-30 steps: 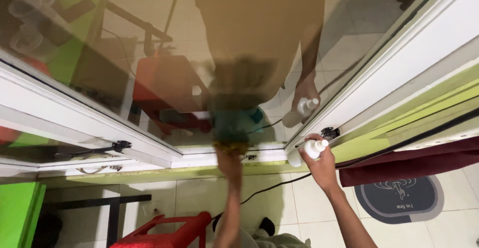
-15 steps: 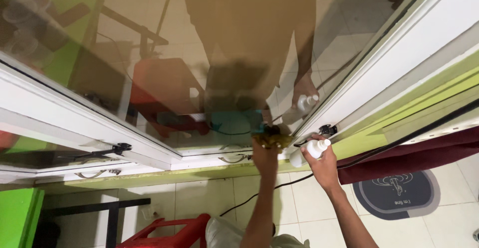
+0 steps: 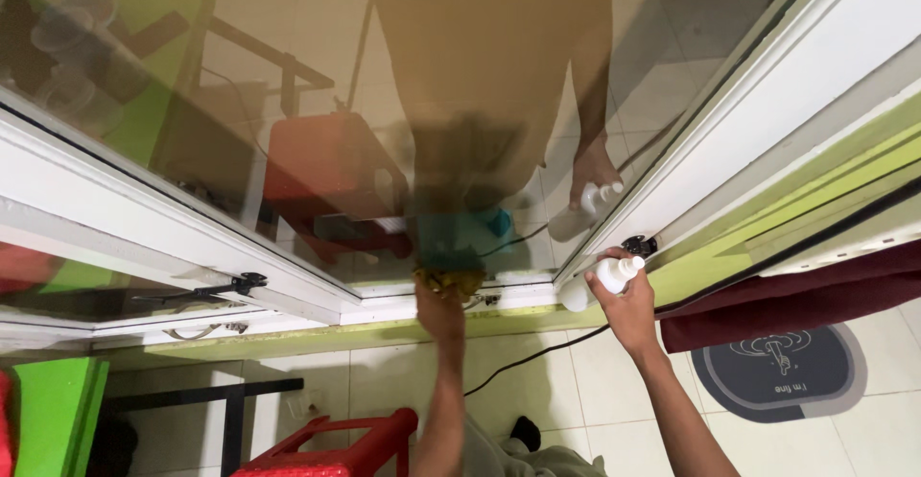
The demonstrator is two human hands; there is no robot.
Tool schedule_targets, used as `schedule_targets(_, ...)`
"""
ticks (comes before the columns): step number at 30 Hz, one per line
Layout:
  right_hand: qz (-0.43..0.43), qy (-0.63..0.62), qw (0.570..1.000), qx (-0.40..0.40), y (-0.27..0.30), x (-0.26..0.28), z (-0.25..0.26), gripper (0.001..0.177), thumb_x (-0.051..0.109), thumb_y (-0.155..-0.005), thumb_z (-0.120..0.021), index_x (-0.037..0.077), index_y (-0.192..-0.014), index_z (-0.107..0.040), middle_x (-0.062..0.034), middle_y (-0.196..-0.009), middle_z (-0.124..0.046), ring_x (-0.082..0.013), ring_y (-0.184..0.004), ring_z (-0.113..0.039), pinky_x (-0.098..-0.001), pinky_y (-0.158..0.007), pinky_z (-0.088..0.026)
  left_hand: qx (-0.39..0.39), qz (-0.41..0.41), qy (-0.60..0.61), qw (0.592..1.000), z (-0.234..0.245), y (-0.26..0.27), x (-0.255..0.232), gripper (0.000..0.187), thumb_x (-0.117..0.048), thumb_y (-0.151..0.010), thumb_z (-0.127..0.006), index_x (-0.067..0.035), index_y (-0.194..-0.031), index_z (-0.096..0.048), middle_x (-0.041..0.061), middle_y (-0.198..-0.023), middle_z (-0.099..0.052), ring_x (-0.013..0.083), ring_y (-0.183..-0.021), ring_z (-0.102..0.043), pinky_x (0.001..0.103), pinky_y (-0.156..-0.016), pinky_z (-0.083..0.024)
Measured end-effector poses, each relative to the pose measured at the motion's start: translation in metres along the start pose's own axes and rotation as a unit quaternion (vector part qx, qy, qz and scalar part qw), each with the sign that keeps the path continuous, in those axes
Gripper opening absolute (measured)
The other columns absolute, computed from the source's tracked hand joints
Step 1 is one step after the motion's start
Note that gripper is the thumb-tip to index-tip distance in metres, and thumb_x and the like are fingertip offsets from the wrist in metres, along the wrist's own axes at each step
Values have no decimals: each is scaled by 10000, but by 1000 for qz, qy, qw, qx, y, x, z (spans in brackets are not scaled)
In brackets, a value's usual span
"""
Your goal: The person cleans a glass window by spraying liquid from a white bottle and wiping the surface with a brown cloth.
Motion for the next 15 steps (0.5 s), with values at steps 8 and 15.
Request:
schedule_targets(8,30,38,999,2,1,7,-8,386,144,-889,-769,32,-1216,-597,-57,-1090,-671,-123,-968,-624,-298,-856,-523,67,-6,174,982,-61,67,-75,522,-83,-750,-813,-47,-1207,-565,190,-1020,-720,401,-927,-699,463,-786,-554)
schedule_targets(15,42,42,998,13,7,14,-35,440,156,-863,-787,27,-1234,-588,-58,-1052,-681,-120,-957,-638,-295,-857,-534,22,-17,215,976,-47,58,-69,446,-61,-824,-739,-40,-1235,-567,216,-1073,-699,426,-1001,-680,483,-846,-549)
Point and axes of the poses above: each hand's wrist, its own y-axis away from the middle knuckle, its own z-axis out of the back of the hand, x = y × z, the point moved 3 cm from there along -y, towards the middle knuckle
